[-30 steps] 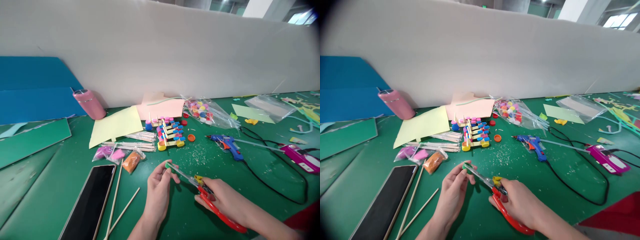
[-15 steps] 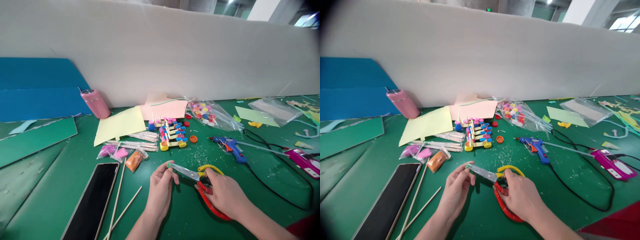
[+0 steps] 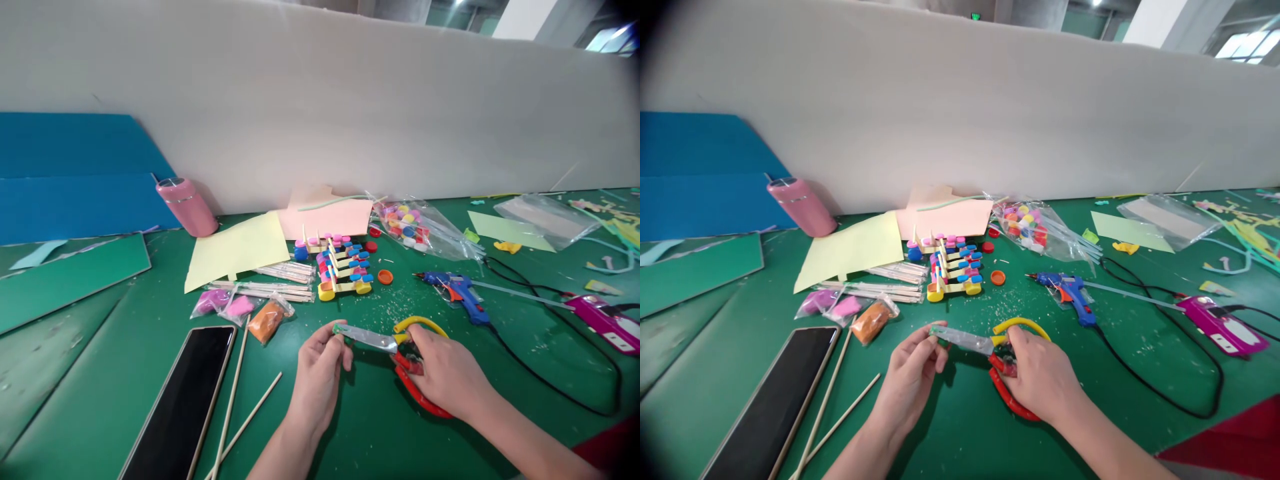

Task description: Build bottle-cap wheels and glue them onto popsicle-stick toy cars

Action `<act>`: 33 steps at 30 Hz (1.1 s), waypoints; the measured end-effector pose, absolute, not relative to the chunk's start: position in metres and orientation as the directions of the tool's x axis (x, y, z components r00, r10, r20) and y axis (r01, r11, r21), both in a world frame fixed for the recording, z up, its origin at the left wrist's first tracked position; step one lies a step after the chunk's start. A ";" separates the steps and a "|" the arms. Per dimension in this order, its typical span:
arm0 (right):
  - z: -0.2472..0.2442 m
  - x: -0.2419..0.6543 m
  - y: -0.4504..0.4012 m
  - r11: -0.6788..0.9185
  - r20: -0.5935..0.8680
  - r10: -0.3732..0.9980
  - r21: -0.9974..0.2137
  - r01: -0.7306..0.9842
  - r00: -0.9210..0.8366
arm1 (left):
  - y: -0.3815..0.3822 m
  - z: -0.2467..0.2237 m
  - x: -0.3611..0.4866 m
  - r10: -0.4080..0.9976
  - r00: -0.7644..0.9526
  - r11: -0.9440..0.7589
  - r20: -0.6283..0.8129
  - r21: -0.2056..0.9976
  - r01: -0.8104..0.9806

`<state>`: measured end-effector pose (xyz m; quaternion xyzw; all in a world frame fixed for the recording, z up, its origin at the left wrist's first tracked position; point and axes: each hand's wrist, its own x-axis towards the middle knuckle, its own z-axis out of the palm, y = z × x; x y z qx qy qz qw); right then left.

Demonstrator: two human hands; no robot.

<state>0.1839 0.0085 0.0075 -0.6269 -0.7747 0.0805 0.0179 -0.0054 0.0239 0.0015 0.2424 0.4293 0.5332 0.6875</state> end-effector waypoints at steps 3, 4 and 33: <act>0.008 0.181 0.006 0.178 -0.122 0.969 -0.255 0.950 -0.215 | 0.024 0.000 -0.005 0.938 0.073 0.320 -0.339 0.762 -0.563; 0.008 0.180 0.005 0.155 -0.155 0.965 -0.306 0.939 -0.210 | 0.025 -0.001 -0.005 0.936 0.072 0.321 -0.344 0.751 -0.577; 0.020 0.173 -0.003 0.108 -0.181 0.962 -0.431 0.896 -0.204 | 0.018 0.000 -0.004 0.959 0.127 0.280 -0.255 0.763 -0.582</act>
